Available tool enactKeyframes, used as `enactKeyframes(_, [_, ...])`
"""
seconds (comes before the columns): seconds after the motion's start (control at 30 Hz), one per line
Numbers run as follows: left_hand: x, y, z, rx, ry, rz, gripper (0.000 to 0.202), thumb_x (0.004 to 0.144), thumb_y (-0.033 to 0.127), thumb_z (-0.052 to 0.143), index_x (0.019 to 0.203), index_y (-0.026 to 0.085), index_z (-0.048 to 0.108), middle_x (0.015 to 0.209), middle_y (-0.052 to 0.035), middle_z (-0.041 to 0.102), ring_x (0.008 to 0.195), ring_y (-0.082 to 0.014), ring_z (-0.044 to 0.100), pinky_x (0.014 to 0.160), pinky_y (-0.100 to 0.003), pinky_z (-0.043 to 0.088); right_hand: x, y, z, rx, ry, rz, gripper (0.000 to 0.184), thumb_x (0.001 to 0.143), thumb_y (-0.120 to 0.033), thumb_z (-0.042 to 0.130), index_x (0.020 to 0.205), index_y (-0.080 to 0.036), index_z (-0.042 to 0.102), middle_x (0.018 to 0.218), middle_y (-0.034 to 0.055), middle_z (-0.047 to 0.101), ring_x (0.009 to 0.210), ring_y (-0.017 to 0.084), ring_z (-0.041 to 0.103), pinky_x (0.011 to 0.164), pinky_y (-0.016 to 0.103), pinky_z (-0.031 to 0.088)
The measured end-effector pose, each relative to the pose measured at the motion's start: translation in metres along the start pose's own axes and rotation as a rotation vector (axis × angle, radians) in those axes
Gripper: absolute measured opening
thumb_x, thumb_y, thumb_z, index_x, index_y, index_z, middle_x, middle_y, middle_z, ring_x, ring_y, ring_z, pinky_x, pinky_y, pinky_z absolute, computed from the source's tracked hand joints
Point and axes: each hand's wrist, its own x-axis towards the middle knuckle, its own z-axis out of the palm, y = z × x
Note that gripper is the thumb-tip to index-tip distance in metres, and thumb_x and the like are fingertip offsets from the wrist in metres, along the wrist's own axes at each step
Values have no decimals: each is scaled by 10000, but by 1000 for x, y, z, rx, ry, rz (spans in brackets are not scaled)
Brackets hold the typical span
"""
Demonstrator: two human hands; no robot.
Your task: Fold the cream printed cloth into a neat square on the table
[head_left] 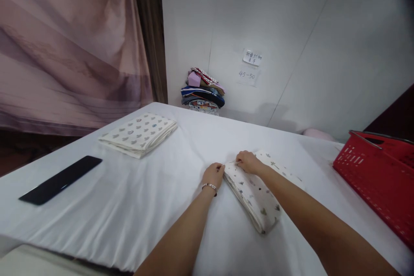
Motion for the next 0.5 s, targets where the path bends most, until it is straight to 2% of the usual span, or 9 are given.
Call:
enactKeyframes(0.17, [0, 1, -1, 11, -6, -9, 231, 819, 353, 474, 872, 207, 645, 929, -27, 672, 821, -144, 597, 719, -236, 412, 5, -2, -3, 20, 24, -20, 203, 799, -140, 448, 839, -201, 637, 893, 27, 642, 877, 161, 519, 810, 266, 313])
enactKeyframes(0.33, [0, 1, 1, 24, 5, -7, 229, 817, 351, 471, 850, 208, 647, 913, -27, 674, 814, -145, 595, 709, -238, 408, 10, -4, 11, 40, 77, -7, 225, 828, -143, 424, 839, -181, 646, 883, 37, 647, 882, 164, 518, 810, 261, 320])
enactKeyframes(0.5, [0, 1, 0, 33, 3, -10, 234, 820, 347, 466, 853, 204, 648, 913, -32, 673, 807, -145, 593, 699, -237, 406, 12, -2, 23, 64, 157, 14, 220, 838, -147, 425, 917, -173, 629, 954, 39, 631, 941, 160, 501, 852, 258, 312])
